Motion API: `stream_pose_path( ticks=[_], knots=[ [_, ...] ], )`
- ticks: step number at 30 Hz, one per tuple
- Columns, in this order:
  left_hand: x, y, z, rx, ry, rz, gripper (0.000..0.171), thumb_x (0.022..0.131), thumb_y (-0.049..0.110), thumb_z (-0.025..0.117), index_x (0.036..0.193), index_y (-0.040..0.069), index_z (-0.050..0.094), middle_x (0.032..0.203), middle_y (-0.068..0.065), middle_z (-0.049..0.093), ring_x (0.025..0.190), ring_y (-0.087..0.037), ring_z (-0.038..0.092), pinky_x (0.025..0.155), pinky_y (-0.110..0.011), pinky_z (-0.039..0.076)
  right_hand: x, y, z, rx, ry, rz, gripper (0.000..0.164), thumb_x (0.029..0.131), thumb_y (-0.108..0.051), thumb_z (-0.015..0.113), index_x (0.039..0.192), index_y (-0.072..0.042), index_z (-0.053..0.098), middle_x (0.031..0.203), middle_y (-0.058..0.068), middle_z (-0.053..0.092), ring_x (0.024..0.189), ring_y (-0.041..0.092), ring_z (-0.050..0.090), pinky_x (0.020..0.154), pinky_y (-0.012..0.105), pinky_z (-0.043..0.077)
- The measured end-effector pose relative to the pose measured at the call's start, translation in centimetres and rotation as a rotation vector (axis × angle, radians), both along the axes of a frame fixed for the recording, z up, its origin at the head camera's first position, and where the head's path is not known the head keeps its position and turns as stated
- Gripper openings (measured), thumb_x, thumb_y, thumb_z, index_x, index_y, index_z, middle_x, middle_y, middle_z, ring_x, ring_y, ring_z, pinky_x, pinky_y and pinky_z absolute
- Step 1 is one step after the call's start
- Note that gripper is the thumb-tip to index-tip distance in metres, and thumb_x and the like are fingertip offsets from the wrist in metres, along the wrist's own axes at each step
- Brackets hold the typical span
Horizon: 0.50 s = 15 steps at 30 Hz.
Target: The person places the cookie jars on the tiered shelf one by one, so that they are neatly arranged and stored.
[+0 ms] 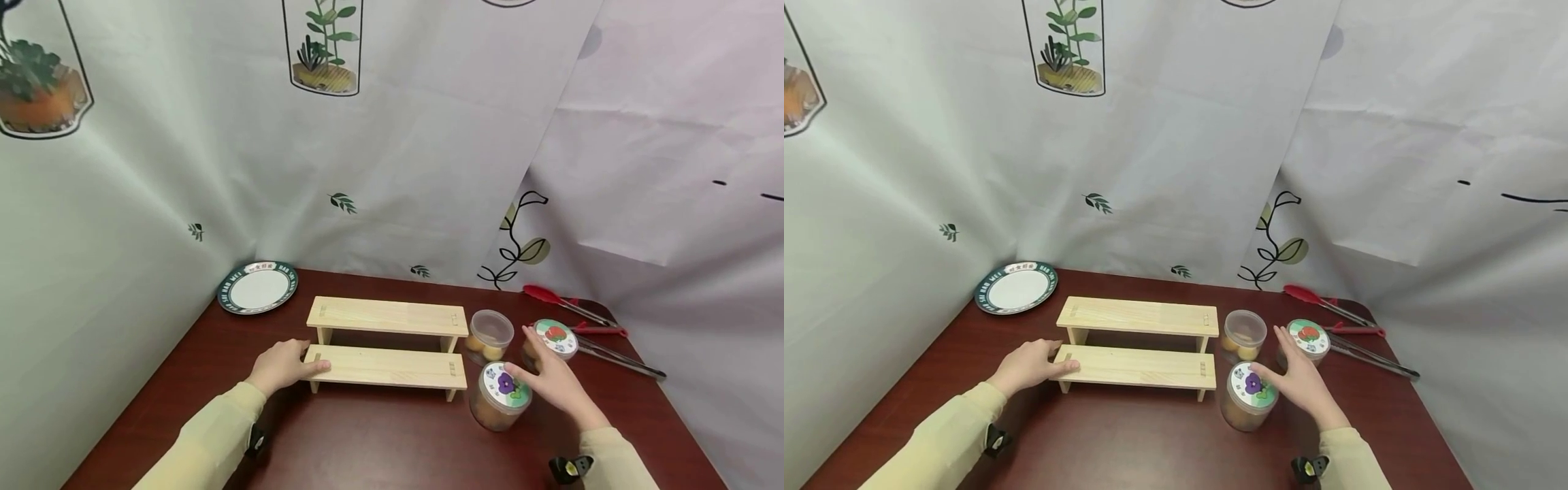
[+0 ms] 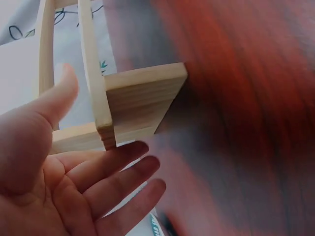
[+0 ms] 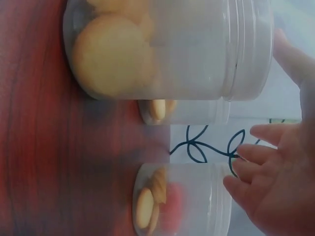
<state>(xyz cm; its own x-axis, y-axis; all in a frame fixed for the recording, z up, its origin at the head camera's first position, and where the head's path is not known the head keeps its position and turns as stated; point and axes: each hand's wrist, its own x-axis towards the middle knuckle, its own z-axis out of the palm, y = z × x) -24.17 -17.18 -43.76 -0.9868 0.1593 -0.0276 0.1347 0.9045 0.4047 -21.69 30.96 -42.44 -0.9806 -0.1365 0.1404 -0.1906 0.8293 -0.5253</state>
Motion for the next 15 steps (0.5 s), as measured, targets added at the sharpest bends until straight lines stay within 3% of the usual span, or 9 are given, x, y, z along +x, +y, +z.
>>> stream_pose_path(
  ticks=[3,7,15],
  knots=[
    [-0.2,0.0,0.3,0.027,-0.02,0.017,0.059,0.076,0.053,0.072,0.107,0.004,0.068,0.09,-0.009,0.068,0.077,-0.023,0.061,0.061,-0.041,0.046,-0.3,0.0,-0.2,-0.011,0.017,0.019,0.088,0.084,-0.045,0.068,0.148,-0.004,0.024,0.146,0.029,0.032,0.125,0.047,0.042,0.092,0.057,0.042],
    [-0.2,0.1,0.4,0.061,-0.048,0.043,0.041,0.077,0.047,0.074,0.092,0.009,0.07,0.067,0.002,0.058,0.062,-0.015,0.049,0.054,-0.032,0.037,-0.6,0.0,-0.2,-0.014,0.013,0.024,0.087,0.085,-0.044,0.068,0.147,-0.003,0.025,0.141,0.032,0.038,0.12,0.049,0.047,0.088,0.057,0.044],
    [-0.1,0.7,0.4,0.1,-0.06,0.09,0.032,0.077,0.042,0.076,0.073,0.012,0.066,0.056,0.002,0.047,0.054,-0.014,0.043,0.05,-0.029,0.032,-1.3,0.0,-0.2,-0.024,-0.008,0.0,0.084,0.085,-0.046,0.067,0.147,-0.004,0.029,0.14,0.033,0.039,0.122,0.05,0.044,0.092,0.063,0.038]
  ],
)
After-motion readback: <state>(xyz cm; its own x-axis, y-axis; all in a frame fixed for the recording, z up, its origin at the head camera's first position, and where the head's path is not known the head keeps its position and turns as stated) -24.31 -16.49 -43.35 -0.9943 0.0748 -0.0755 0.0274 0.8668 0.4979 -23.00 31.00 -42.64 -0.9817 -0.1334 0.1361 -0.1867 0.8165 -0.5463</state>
